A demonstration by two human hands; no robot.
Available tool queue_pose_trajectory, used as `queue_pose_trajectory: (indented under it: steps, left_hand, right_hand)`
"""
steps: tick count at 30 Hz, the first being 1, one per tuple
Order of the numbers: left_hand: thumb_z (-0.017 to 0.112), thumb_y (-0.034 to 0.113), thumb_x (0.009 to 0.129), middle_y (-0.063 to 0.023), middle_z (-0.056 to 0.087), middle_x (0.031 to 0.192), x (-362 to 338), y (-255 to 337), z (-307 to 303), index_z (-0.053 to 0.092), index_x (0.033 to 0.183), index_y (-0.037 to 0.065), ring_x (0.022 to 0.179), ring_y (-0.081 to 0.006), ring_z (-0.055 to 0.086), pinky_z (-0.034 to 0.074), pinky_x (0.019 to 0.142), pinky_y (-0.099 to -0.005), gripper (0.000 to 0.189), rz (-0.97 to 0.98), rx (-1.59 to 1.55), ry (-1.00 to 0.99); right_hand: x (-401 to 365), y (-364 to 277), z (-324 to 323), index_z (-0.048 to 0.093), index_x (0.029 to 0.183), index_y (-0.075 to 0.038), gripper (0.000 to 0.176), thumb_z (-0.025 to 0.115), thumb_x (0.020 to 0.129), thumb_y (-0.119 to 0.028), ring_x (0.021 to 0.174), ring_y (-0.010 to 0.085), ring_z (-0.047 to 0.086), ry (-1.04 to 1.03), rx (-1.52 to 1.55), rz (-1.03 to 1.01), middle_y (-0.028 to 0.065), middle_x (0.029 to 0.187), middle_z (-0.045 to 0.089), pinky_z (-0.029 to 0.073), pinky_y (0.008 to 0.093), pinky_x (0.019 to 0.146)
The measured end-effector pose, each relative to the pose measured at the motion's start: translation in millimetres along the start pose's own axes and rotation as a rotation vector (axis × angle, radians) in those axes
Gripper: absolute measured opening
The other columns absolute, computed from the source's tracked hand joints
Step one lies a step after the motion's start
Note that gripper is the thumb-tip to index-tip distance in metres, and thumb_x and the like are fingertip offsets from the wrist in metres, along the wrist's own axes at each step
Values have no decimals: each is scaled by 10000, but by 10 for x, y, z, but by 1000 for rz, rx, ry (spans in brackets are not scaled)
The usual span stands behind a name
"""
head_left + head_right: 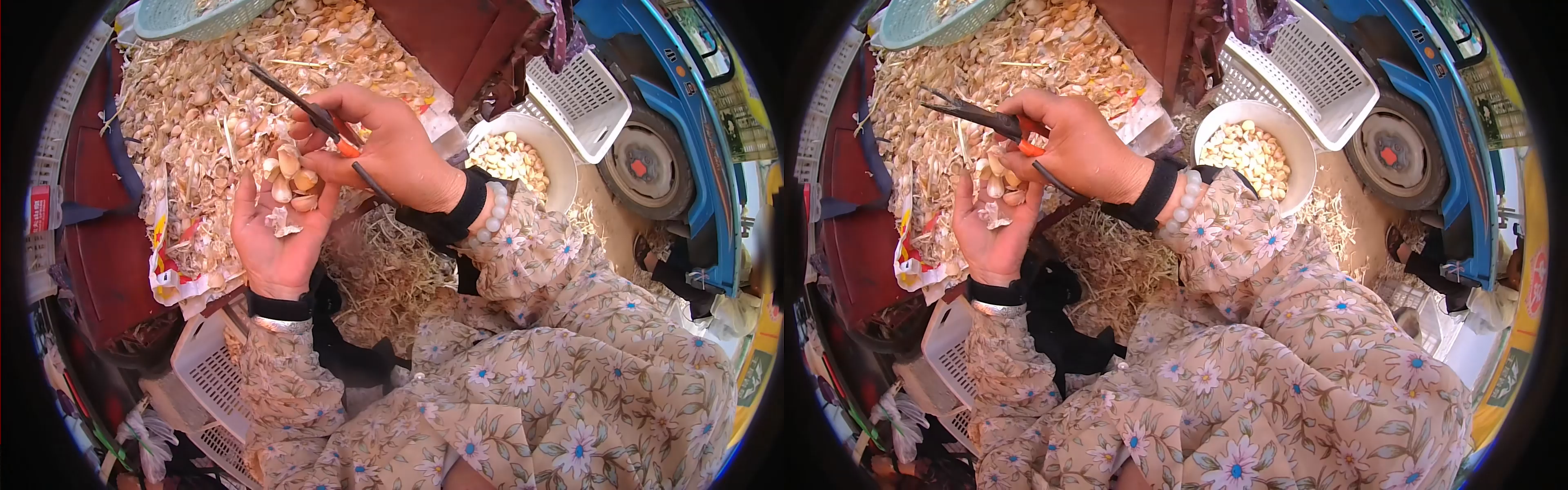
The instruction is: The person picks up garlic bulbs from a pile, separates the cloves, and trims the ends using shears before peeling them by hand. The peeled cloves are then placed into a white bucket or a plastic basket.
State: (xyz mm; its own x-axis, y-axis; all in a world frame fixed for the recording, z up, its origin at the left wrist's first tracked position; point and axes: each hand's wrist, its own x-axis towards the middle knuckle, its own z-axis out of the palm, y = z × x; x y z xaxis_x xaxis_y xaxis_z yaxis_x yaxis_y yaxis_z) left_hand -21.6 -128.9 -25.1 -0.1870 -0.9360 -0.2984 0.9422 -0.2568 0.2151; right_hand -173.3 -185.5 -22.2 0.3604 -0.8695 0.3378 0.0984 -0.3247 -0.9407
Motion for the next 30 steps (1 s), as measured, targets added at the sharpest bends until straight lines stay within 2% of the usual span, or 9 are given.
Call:
queue_pose_trajectory:
  steps: [3,7,8,16,20,23,27,29,30]
  left_hand:
    - [409,381,921,-137,540,1169,59,43,-151,465,1207,18,1055,-264,528,385,962,-436,466,51,23,92]
    - [348,439,928,-132,536,1185,22,17,-158,466,1239,47,1073,-264,520,385,966,-398,514,31,126,37]
    - [327,432,933,-139,534,1180,17,20,-223,462,1234,64,1074,-269,519,394,959,-408,495,-18,38,-201]
    - [329,332,949,-166,522,1168,85,-129,-119,415,1250,68,1071,-287,518,404,949,-439,410,215,185,146]
    - [402,235,936,-151,562,1058,105,42,-280,513,1127,55,1030,-278,537,401,946,-461,285,167,30,85]
    - [449,203,922,-149,582,1015,87,52,-155,577,1025,49,1013,-275,547,363,977,-479,226,171,-152,-58]
    - [439,210,927,-164,565,1096,96,39,-207,561,1069,49,1078,-289,524,325,1012,-506,247,143,-220,-121]
    - [427,219,932,-167,550,1145,110,35,-215,551,1100,54,1118,-293,504,320,1019,-508,265,123,-224,-173]
    - [419,223,935,-167,541,1164,111,31,-208,543,1114,57,1131,-294,494,323,1018,-501,274,149,-156,-115]
  right_hand:
    - [15,-48,-15,592,983,-72,333,728,680,-95,717,153,583,-4,-348,-430,35,773,608,432,285,630]
    - [-158,-94,215,596,869,-174,322,775,602,-186,595,135,547,-109,-557,-339,-56,646,570,360,288,666]
    - [-173,-79,273,597,870,-175,324,771,597,-179,595,137,552,-85,-534,-350,-56,634,567,363,291,668]
    - [-117,-52,180,591,909,-112,301,731,643,-94,646,126,571,-299,-496,-132,-41,670,583,404,284,666]
    - [-50,-375,-135,567,967,-10,298,703,702,-18,693,68,528,-395,436,273,11,759,586,434,212,686]
    - [-28,-351,-389,577,993,-25,315,732,723,-74,705,76,584,-413,633,178,32,789,623,466,198,634]
    - [-2,-196,-203,567,915,-26,327,772,694,-153,628,73,540,-13,310,193,3,711,587,429,215,544]
    - [-47,-130,-149,551,968,-33,300,727,726,-50,685,60,551,-156,39,135,0,780,600,441,201,581]
    - [-83,-97,-85,550,970,-38,340,757,711,-114,691,51,550,-172,-94,80,-13,768,606,443,221,575]
